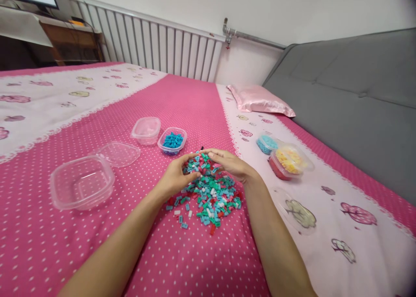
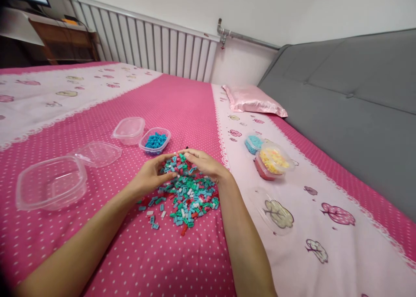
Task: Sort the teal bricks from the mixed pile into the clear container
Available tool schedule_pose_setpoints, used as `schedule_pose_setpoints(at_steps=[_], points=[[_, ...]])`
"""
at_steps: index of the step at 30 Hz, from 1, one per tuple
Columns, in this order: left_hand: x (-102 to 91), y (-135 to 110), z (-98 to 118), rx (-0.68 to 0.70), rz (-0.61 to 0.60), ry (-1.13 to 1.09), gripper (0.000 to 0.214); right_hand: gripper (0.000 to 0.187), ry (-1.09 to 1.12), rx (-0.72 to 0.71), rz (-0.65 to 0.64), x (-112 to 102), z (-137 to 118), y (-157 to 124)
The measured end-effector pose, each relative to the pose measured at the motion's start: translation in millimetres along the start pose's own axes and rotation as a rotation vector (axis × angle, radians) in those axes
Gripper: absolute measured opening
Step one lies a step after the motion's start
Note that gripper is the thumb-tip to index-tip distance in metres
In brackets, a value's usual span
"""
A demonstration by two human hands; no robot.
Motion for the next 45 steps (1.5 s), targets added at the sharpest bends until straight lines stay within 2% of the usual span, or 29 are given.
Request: schedule_pose_setpoints(at_steps=[4, 7, 11, 14, 16, 18, 19, 21, 24, 27, 30, 33, 37, 45], points=[[-0.9, -1.4, 7.0, 0.028, 0.000, -0.143, 0.058, 0.030, -0.009, -0.062, 0.044, -7.5, -8.7, -3.5], [-2.9, -1.2, 10.2, -0.013, -0.022, -0.262, 0.054, 0.030, -0.037, -0.085, 0.095, -11.5, -7.9, -0.4], [-9.5, 0.0, 13.7, -0.096, -0.066, -0.230, 0.053, 0.032, -0.103, -0.179, 0.222, -17.4, 4.3, 14.7], [-22.7, -1.5, 17.0, -0.123, -0.013, 0.049, 0.061, 0.038, -0.275, -0.271, 0.382, -23.4, 23.2, 31.5], [-33.0, -6.7, 19.3, -0.163, -0.014, 0.449, 0.070, 0.044, -0.449, -0.245, 0.501, -27.3, 41.2, 42.2], [-40.7, -15.0, 22.8, -0.187, -0.121, 0.878, 0.078, 0.052, -0.571, -0.143, 0.538, -27.6, 60.8, 50.5], [-42.8, -19.8, 24.1, -0.201, -0.198, 1.009, 0.081, 0.056, -0.606, -0.105, 0.530, -26.1, 68.4, 53.0], [-44.0, -28.4, 25.3, -0.217, -0.345, 1.132, 0.086, 0.062, -0.637, -0.093, 0.470, -19.8, 76.2, 55.1], [-37.8, -36.1, 22.2, -0.217, -0.481, 1.111, 0.093, 0.066, -0.635, -0.178, 0.288, -4.5, 72.9, 53.2], [-22.1, -39.2, 17.5, -0.174, -0.548, 0.986, 0.098, 0.067, -0.579, -0.287, 0.095, 10.9, 62.0, 48.9], [-9.3, -39.4, 13.7, -0.161, -0.512, 0.945, 0.092, 0.067, -0.460, -0.406, 0.006, 19.6, 49.5, 45.0], [-5.2, -37.2, 10.8, -0.191, -0.423, 0.925, 0.077, 0.063, -0.318, -0.441, -0.048, 23.2, 41.6, 41.6], [-6.6, -31.7, 7.3, -0.201, -0.343, 0.863, 0.063, 0.056, -0.151, -0.341, -0.079, 23.1, 39.5, 38.0], [-8.0, -23.3, -1.2, -0.155, -0.257, 0.683, 0.071, 0.048, 0.077, -0.214, -0.091, 19.6, 47.2, 39.8]])
Point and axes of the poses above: each hand's wrist, its own y-axis towards the middle knuckle, its own x-axis out of the palm, z = x × y, the point moved 5 cm from there along y, towards the middle knuckle, and after that the axes turned 11 degrees about z, right-handed, at the moved point
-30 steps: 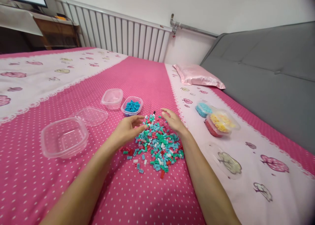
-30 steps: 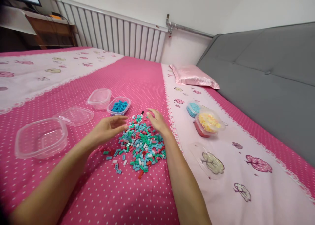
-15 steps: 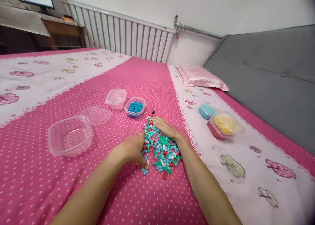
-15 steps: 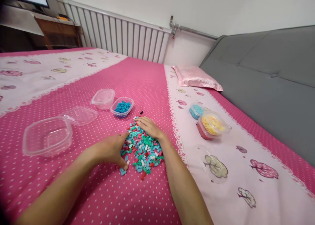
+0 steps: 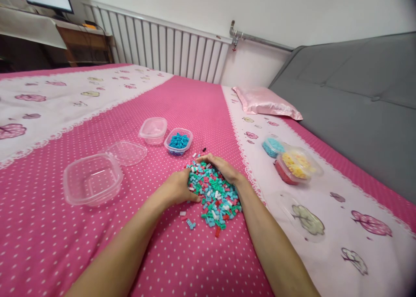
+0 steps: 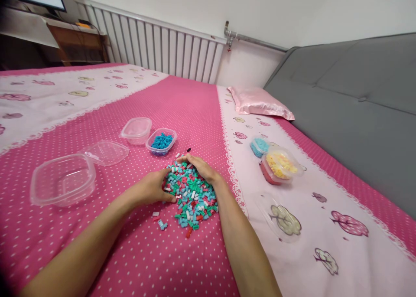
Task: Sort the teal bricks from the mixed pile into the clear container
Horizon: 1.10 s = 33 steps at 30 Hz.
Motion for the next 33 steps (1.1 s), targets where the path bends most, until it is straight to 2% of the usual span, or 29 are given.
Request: schedule_pose_setpoints(at_steps=[10, 16, 22, 24, 27, 31, 33], points=[[0.4, 4.9, -1.4, 0.046, 0.046, -0.104, 0.066, 0.052, 0.092, 0.076, 0.014, 1.3, -4.9, -2.7], [0.5, 8.3, -3.2, 0.030, 0.110, -0.159, 0.069, 0.053, 0.106, 0.076, -0.023, 1.1, -18.1, -7.3], [-5.3, 9.7, 0.3, 0.018, 0.176, -0.254, 0.062, 0.058, 0.090, 0.086, -0.076, -3.0, -34.3, -14.3], [-10.0, 10.0, 1.9, 0.020, 0.205, -0.284, 0.062, 0.060, 0.068, 0.098, -0.022, -8.4, -35.1, -13.6], [-17.4, 10.8, 0.2, 0.001, 0.271, -0.281, 0.060, 0.059, -0.001, 0.077, 0.138, -20.1, -28.9, -7.6], [-23.4, 11.4, -8.7, -0.037, 0.365, -0.157, 0.058, 0.057, -0.224, -0.112, 0.408, -33.6, -13.6, 2.8], [-23.3, 11.5, -12.9, -0.043, 0.396, -0.083, 0.061, 0.063, -0.325, -0.163, 0.467, -33.9, -1.3, 7.3]])
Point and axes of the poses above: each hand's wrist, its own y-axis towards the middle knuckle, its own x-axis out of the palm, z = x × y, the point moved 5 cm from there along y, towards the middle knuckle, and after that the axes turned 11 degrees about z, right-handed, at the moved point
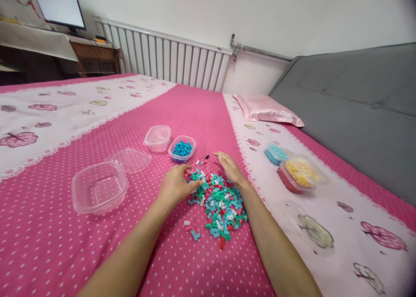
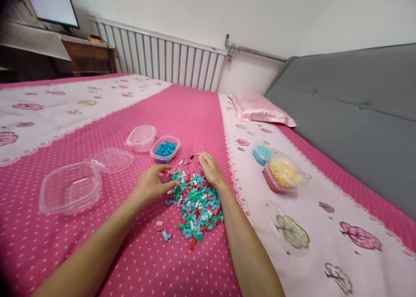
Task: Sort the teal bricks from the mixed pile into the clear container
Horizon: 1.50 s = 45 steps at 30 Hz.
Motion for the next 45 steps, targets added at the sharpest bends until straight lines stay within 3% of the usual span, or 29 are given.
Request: schedule_pose_setpoints(at_steps=[4, 7, 13, 16, 22, 29, 33, 36, 39, 45], points=[[8.6, -1.7, -4.1, 0.010, 0.015, 0.051, 0.079, 0.080, -0.058, 0.055, -0.082, 20.3, 24.7, 0.7], [21.4, -5.4, -2.5, -0.002, -0.076, -0.027, 0.098, 0.083, -0.063, 0.059, -0.147, 33.0, 30.7, 5.3], [29.3, -10.2, 5.9, 0.070, -0.167, -0.245, 0.099, 0.072, 0.016, -0.050, -0.398, 52.0, 13.1, 6.1], [27.4, -9.1, 5.9, 0.110, -0.143, -0.335, 0.099, 0.066, 0.110, 0.009, -0.482, 53.8, 2.1, -0.7], [25.2, -8.6, 2.9, 0.057, -0.207, -0.366, 0.085, 0.071, 0.149, 0.121, -0.580, 44.9, -18.5, -11.3], [30.4, -8.3, -0.4, 0.042, -0.236, -0.512, 0.090, 0.057, 0.080, 0.102, -0.644, 22.3, -53.1, -15.9], [31.9, -11.4, 8.7, 0.039, -0.293, -0.666, 0.080, 0.049, 0.039, 0.074, -0.690, 5.9, -71.1, -19.9], [28.3, -14.6, 17.7, 0.067, -0.330, -0.672, 0.072, 0.046, -0.001, 0.131, -0.753, -4.3, -76.0, -25.8], [19.3, -14.1, 23.4, 0.139, -0.259, -0.592, 0.064, 0.044, -0.084, 0.164, -0.662, -14.3, -77.4, -24.9], [-3.7, -6.0, 25.2, 0.222, 0.072, -0.418, 0.040, 0.035, -0.277, 0.073, -0.090, -34.5, -77.4, -9.6]])
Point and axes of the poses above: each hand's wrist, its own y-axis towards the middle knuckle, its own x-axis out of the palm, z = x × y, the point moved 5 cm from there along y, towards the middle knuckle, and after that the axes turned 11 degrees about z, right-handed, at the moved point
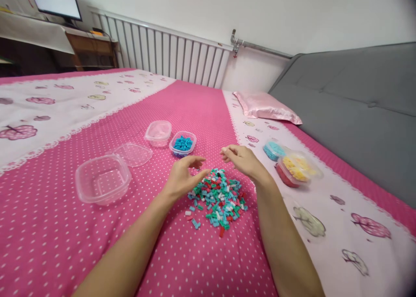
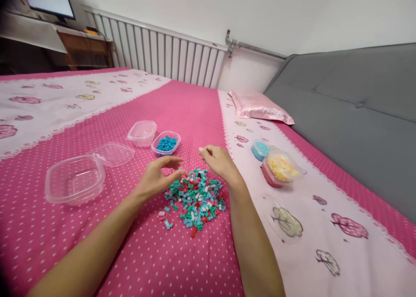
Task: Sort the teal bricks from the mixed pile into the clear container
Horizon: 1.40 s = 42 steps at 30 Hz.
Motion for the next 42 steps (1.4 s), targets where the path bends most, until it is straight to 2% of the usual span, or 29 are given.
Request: schedule_pose_setpoints(at_steps=[3, 5, 7, 9, 12, 15, 19, 24, 27, 32, 42], points=[[-9.3, -4.0, 5.1, 0.104, 0.093, 0.110, 0.033, 0.031, -0.083, -0.014, 0.227, -0.7, 9.2, -15.3], [-17.0, -15.7, 6.6, 0.128, 0.105, 0.170, 0.033, 0.037, -0.143, 0.002, 0.354, 1.8, 21.1, -42.4], [-29.8, -35.8, 5.8, 0.106, 0.132, 0.210, 0.034, 0.049, -0.180, 0.022, 0.426, 5.9, 36.6, -81.3], [-45.5, -63.0, 2.9, 0.066, 0.154, 0.261, 0.033, 0.057, -0.221, 0.071, 0.453, 8.0, 54.2, -125.6], [-67.8, -107.6, -3.3, 0.051, 0.135, 0.329, 0.031, 0.057, -0.333, 0.033, 0.480, 2.3, 67.6, -183.6], [-88.6, -142.5, -6.0, 0.165, 0.133, 0.394, 0.035, 0.060, -0.489, -0.042, 0.428, -4.1, 67.5, -213.6], [-113.1, -171.2, -9.4, 0.296, 0.107, 0.584, 0.046, 0.068, -0.674, 0.021, 0.422, -10.1, 65.7, -219.2], [-135.5, -199.8, -11.7, 0.396, 0.098, 0.823, 0.061, 0.070, -0.761, 0.091, 0.375, -9.4, 62.7, -217.9], [-137.4, -210.7, -13.4, 0.396, 0.076, 0.892, 0.064, 0.066, -0.761, 0.106, 0.310, -8.7, 62.4, -219.1], [-134.8, -214.5, -14.0, 0.359, 0.081, 0.899, 0.063, 0.059, -0.737, 0.112, 0.213, -7.1, 63.3, -218.4], [-135.8, -217.1, -12.9, 0.361, 0.107, 0.886, 0.062, 0.059, -0.754, 0.114, 0.201, -4.6, 66.7, -215.8]])
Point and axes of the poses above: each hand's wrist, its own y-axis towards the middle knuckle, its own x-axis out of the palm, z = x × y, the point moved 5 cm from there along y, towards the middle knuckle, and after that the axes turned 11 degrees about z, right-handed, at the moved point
